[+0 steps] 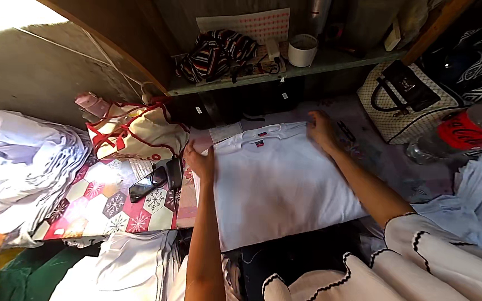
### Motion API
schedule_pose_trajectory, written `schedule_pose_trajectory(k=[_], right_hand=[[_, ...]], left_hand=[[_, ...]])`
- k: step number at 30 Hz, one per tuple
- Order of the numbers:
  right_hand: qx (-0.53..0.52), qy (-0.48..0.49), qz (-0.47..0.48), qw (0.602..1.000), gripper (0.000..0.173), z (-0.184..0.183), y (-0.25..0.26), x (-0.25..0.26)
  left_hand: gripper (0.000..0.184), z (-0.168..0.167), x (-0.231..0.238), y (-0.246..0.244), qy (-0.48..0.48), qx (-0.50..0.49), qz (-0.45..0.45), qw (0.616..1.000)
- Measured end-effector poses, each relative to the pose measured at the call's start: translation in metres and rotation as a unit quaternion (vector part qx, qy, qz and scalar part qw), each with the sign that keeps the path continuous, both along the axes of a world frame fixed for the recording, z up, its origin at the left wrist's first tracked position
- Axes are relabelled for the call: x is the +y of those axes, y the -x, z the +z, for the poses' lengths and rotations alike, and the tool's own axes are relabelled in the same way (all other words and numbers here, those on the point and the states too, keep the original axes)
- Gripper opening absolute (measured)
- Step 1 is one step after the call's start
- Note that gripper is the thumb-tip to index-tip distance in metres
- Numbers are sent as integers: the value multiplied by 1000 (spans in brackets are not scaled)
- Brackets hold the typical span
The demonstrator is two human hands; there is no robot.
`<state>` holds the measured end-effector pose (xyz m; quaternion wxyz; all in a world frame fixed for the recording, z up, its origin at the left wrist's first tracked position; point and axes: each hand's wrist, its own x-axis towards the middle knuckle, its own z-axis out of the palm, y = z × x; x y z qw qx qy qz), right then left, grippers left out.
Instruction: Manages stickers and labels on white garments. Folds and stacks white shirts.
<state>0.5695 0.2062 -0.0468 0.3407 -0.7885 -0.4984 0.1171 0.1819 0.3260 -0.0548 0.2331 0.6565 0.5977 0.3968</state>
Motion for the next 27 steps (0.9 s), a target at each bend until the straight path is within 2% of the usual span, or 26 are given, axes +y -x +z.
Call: schedule_pose_trajectory(k=[1,3,5,7,9,11,14,18,23,27], right_hand=[[-21,-47,31,998,28,7,11,7],[-27,-101,91,990,18,8,29,24],[-41,-84,111,989,23,1,43,39],[-59,-26,113,992,28,-6,49,50],[-46,34,110,992,29,-7,51,56],[12,69,116,991,30,-1,47,58],[107,60,115,986,29,3,43,55],[178,35,97,979,27,0,42,51],[192,14,105,976,24,-7,42,45],[177,-15,129,976,22,-9,36,35]], left_hand=[[55,10,-3,-18,-58,38,-41,997],[30,22,-14,-62,-113,66,-161,978],[20,19,-22,-105,-148,81,-285,944],[20,3,-23,-139,-148,94,-356,918],[22,-14,-23,-162,-102,102,-346,927],[22,-25,-25,-176,-81,83,-297,948],[20,-33,-31,-189,-96,38,-258,961],[19,-38,-36,-202,-122,-2,-240,963],[12,-40,-38,-200,-142,-28,-258,955],[10,-39,-39,-193,-101,-30,-273,956]])
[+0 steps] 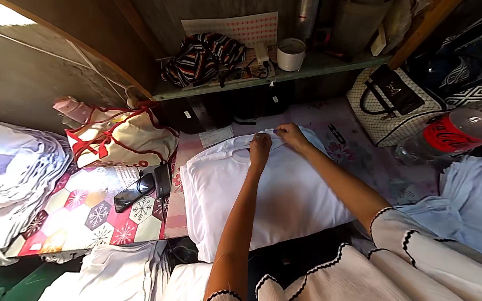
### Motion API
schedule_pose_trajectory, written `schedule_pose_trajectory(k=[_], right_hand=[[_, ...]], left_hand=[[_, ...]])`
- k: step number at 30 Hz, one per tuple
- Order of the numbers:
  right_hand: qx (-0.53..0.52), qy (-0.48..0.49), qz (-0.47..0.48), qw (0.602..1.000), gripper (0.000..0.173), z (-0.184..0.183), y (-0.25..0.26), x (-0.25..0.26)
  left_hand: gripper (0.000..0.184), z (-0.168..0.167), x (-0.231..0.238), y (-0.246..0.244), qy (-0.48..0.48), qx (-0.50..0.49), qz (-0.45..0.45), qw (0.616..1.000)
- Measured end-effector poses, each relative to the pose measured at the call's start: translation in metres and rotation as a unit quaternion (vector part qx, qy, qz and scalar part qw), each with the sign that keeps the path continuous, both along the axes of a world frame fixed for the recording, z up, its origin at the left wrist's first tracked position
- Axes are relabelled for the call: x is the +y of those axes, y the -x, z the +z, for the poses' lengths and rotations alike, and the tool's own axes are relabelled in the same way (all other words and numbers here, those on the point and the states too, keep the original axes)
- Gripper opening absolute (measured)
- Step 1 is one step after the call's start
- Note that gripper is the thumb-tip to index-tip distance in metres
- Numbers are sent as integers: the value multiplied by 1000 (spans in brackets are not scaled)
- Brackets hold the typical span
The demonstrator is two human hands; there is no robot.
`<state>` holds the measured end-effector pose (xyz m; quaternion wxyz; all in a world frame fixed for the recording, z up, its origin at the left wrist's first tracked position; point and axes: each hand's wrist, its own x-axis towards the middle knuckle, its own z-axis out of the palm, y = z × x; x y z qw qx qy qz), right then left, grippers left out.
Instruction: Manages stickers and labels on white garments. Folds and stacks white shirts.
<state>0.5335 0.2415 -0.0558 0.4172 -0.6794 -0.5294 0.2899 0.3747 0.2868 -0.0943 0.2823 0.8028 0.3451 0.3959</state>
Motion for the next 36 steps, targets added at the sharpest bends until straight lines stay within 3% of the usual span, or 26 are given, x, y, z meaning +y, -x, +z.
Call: schedule_pose_trajectory(k=[4,7,10,15,19,22,24,26,30,36], right_hand=[[-181,-24,-122,976,26,-3,-39,-29],[-281,100,-248,922,35,-17,-73,-63],[-290,215,-260,896,47,-44,-91,-85],[-288,186,-242,908,39,-68,-106,-87],[-190,194,-235,933,41,-54,-121,-77],[14,155,-216,964,37,-18,-108,-67],[182,143,-155,960,31,8,-81,-64],[305,188,-45,933,48,26,-56,-58],[290,290,46,911,47,19,-18,-33],[207,326,48,921,45,20,6,-11]], left_hand=[[10,1,-8,9,81,-14,22,996],[10,3,-10,11,100,-7,23,995],[10,0,-11,10,92,-12,22,995],[14,0,-14,10,111,-18,27,993],[15,0,-13,6,135,-30,35,990],[14,-4,-10,4,140,-59,30,988],[13,-8,-8,3,138,-75,30,987],[13,-10,-8,3,138,-83,34,986],[10,-10,-9,3,148,-93,40,984],[10,-8,-10,4,164,-101,30,981]])
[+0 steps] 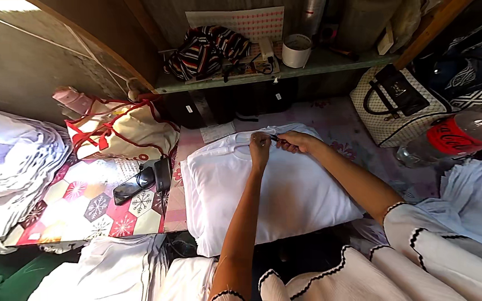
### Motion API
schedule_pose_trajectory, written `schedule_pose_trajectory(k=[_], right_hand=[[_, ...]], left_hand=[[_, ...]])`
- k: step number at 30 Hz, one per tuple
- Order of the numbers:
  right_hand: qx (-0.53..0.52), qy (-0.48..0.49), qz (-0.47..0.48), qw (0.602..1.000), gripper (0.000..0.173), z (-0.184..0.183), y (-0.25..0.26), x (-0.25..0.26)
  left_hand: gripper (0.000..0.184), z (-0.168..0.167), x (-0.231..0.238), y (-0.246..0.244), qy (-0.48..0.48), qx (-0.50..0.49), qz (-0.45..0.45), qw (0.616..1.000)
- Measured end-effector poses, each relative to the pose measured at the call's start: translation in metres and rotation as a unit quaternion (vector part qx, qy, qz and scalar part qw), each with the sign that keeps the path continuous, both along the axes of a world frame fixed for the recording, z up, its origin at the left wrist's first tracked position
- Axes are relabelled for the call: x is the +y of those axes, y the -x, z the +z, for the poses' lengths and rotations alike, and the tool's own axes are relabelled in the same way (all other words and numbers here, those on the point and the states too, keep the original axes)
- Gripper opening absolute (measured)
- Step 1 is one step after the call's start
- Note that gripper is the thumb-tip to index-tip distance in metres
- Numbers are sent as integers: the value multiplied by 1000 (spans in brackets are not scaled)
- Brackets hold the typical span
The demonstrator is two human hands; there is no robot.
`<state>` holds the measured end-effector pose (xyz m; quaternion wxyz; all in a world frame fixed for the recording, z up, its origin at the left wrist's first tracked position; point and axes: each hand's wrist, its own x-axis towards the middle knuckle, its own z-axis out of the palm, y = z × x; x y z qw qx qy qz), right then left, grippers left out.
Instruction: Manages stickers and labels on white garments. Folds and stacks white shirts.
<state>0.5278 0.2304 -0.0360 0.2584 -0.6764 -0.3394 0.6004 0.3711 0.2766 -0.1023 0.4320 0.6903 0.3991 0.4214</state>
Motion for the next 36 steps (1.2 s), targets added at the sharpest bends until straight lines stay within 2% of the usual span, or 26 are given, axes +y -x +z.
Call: schedule_pose_trajectory(k=[8,11,13,14,16,18,20,21,23,25,27,29,32,34,36], right_hand=[[-52,-44,-25,997,40,3,5,-7],[-150,-139,-25,979,45,10,-26,-40],[-252,-178,-59,949,48,3,-66,-66],[-327,-168,-78,927,46,-9,-88,-75],[-451,-65,-95,885,43,-36,-125,-90],[-482,31,-105,870,43,-55,-142,-100],[-498,27,-116,859,47,-49,-134,-103],[-508,-19,-118,853,45,-40,-124,-103],[-528,-175,-100,825,36,-28,-101,-93],[-496,-330,-46,802,30,-23,-72,-70],[-469,-414,30,780,33,-30,-47,-43],[-452,-430,80,777,17,-41,-39,-18],[-396,-417,31,817,20,-20,-42,5],[-424,-387,13,819,25,-27,-45,17],[-476,-307,50,823,32,-61,-48,30]], left_hand=[[9,2,-3,5,-31,24,-8,999],[17,26,-12,36,-80,105,-34,991],[26,45,-17,74,-121,172,2,978],[26,49,-15,94,-139,196,36,970],[26,47,-4,128,-170,228,82,955],[32,38,12,147,-185,250,87,946],[42,30,25,149,-196,279,68,938],[44,28,28,145,-204,294,58,932],[41,23,33,134,-215,323,48,920],[24,19,37,124,-230,322,38,917],[16,23,41,120,-248,297,33,921],[18,41,43,120,-247,267,47,930],[19,72,55,116,-243,242,92,935],[22,59,69,107,-213,267,106,934],[31,19,85,97,-154,321,91,930]])
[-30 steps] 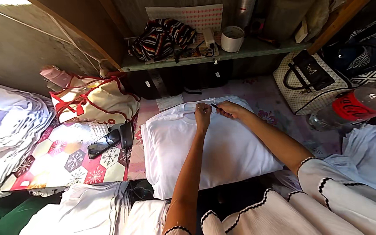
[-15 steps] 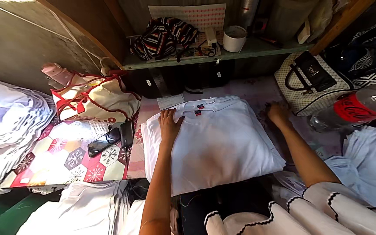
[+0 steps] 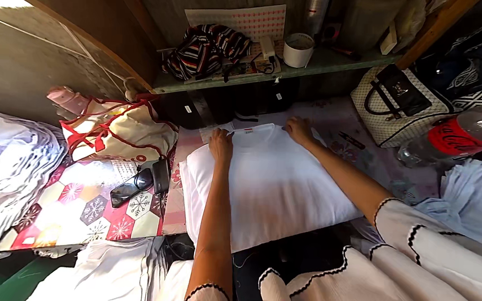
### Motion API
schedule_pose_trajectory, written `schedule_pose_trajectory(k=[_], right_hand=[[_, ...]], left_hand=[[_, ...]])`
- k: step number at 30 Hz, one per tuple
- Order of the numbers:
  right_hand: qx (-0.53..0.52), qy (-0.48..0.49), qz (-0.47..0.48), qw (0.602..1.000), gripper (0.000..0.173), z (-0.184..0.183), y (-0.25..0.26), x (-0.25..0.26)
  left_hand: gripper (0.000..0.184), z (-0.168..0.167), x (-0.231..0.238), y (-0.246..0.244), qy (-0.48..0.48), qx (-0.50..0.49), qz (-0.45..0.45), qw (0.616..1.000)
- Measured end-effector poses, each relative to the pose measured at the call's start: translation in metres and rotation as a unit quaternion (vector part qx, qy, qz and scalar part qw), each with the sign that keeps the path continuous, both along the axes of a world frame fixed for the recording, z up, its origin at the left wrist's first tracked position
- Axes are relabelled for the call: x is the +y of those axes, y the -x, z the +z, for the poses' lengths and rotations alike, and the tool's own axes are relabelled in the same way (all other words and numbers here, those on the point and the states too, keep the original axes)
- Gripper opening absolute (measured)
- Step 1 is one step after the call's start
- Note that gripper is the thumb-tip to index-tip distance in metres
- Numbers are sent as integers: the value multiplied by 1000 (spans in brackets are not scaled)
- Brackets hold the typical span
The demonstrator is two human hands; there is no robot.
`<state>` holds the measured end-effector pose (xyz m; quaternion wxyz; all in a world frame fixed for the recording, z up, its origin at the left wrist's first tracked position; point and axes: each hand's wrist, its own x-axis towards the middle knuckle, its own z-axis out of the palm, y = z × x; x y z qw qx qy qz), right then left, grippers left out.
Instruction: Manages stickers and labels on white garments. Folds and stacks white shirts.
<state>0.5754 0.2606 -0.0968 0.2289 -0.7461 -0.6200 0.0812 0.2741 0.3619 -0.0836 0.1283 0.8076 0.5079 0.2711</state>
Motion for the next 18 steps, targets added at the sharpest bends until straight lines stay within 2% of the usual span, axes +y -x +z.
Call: schedule_pose_trajectory(k=[2,5,7,9,11,12,14,16,18], right_hand=[[-60,25,-23,998,34,-18,-1,11],[-84,-54,-38,994,26,-4,20,-7],[-84,-128,28,988,35,21,58,-38],[-77,-140,131,978,44,21,88,-60],[-79,-75,193,975,49,-3,75,-58],[-84,-21,193,977,50,-12,57,-54],[-91,24,172,981,50,-9,27,-42],[-23,-1,132,991,46,2,11,-47],[54,-51,45,996,35,14,-2,-67]], left_hand=[[37,-25,12,-6,28,15,25,999],[42,-10,-22,-11,-74,-4,12,997],[45,-1,-72,-19,-115,10,-69,991],[47,-12,-113,-24,-119,53,-209,969],[48,-22,-97,1,-62,133,-252,956],[48,-24,-75,26,-29,161,-225,961],[50,-13,-32,82,-33,165,-96,981],[56,2,-20,135,-41,57,19,997],[45,11,-41,159,-38,-80,122,989]])
